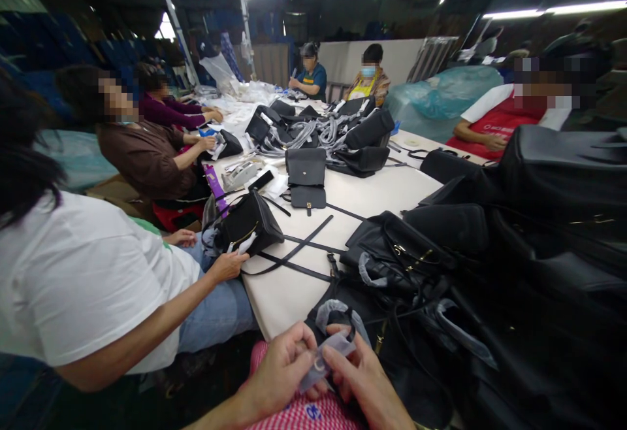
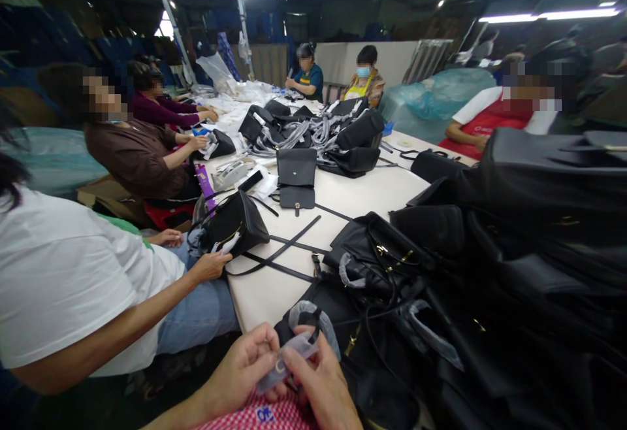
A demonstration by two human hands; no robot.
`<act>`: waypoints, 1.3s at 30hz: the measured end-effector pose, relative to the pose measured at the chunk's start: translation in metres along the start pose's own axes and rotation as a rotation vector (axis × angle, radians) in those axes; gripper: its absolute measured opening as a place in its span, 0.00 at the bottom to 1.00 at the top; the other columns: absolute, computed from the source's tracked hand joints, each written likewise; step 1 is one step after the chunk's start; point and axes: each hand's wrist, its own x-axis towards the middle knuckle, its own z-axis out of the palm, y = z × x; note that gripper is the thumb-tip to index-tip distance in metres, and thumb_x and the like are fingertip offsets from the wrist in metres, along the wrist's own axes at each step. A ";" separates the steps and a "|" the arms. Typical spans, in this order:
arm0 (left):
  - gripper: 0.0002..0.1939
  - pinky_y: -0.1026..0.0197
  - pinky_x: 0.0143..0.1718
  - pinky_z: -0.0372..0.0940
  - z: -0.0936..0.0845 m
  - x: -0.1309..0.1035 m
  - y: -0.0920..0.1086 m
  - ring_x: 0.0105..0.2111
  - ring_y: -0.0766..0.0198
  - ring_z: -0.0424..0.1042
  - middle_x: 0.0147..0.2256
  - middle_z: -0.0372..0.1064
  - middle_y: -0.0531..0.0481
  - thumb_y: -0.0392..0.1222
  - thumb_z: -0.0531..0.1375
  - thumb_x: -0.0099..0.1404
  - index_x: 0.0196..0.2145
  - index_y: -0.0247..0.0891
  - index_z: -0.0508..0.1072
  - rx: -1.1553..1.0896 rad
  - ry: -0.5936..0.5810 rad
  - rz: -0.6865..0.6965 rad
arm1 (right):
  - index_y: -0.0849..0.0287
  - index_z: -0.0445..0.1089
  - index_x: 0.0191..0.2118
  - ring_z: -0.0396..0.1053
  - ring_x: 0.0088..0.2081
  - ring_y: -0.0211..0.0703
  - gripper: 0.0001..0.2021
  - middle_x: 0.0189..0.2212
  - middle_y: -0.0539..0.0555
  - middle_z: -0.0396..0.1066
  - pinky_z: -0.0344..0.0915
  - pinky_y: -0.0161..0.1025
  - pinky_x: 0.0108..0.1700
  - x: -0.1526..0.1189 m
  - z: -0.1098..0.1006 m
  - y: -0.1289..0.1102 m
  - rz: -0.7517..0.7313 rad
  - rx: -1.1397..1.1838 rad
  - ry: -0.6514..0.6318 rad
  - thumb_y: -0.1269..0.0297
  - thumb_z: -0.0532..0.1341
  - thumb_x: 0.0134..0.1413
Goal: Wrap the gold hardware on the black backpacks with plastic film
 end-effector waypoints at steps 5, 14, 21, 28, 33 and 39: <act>0.18 0.65 0.21 0.66 -0.002 -0.002 0.004 0.20 0.63 0.73 0.23 0.74 0.49 0.51 0.63 0.53 0.32 0.38 0.61 -0.102 -0.056 -0.023 | 0.61 0.70 0.40 0.64 0.22 0.32 0.23 0.22 0.48 0.69 0.57 0.28 0.23 -0.005 -0.005 -0.008 0.070 0.373 -0.211 0.47 0.67 0.47; 0.11 0.64 0.23 0.66 -0.005 -0.006 0.010 0.21 0.62 0.74 0.23 0.76 0.47 0.39 0.61 0.50 0.32 0.36 0.65 -0.090 -0.145 -0.059 | 0.63 0.73 0.32 0.67 0.21 0.31 0.21 0.22 0.51 0.71 0.64 0.27 0.22 -0.005 -0.004 -0.010 0.114 0.367 -0.189 0.46 0.66 0.49; 0.20 0.59 0.27 0.68 -0.011 -0.003 0.016 0.29 0.53 0.77 0.27 0.75 0.42 0.58 0.61 0.56 0.30 0.35 0.67 -0.299 -0.210 -0.157 | 0.62 0.74 0.31 0.68 0.23 0.30 0.18 0.26 0.49 0.72 0.70 0.27 0.26 -0.002 -0.008 -0.012 0.099 0.415 -0.159 0.53 0.73 0.40; 0.21 0.63 0.26 0.64 -0.010 0.024 0.022 0.26 0.58 0.75 0.30 0.76 0.40 0.55 0.67 0.52 0.31 0.32 0.72 -0.149 -0.338 -0.229 | 0.61 0.73 0.31 0.63 0.20 0.31 0.15 0.21 0.46 0.67 0.65 0.29 0.22 0.007 -0.013 -0.012 0.043 0.415 -0.181 0.53 0.69 0.47; 0.17 0.64 0.26 0.65 0.014 0.037 0.017 0.22 0.64 0.71 0.26 0.74 0.45 0.47 0.68 0.49 0.32 0.30 0.76 -0.141 -0.396 -0.290 | 0.63 0.73 0.29 0.63 0.23 0.32 0.16 0.20 0.47 0.66 0.62 0.30 0.25 0.012 -0.022 -0.023 0.017 0.376 -0.095 0.53 0.70 0.45; 0.07 0.66 0.20 0.59 0.036 0.044 0.017 0.17 0.67 0.65 0.19 0.68 0.52 0.41 0.62 0.46 0.23 0.35 0.71 0.027 -0.158 -0.207 | 0.57 0.68 0.50 0.72 0.40 0.49 0.29 0.43 0.56 0.73 0.71 0.42 0.39 -0.011 -0.033 -0.023 -0.105 0.124 0.170 0.50 0.70 0.41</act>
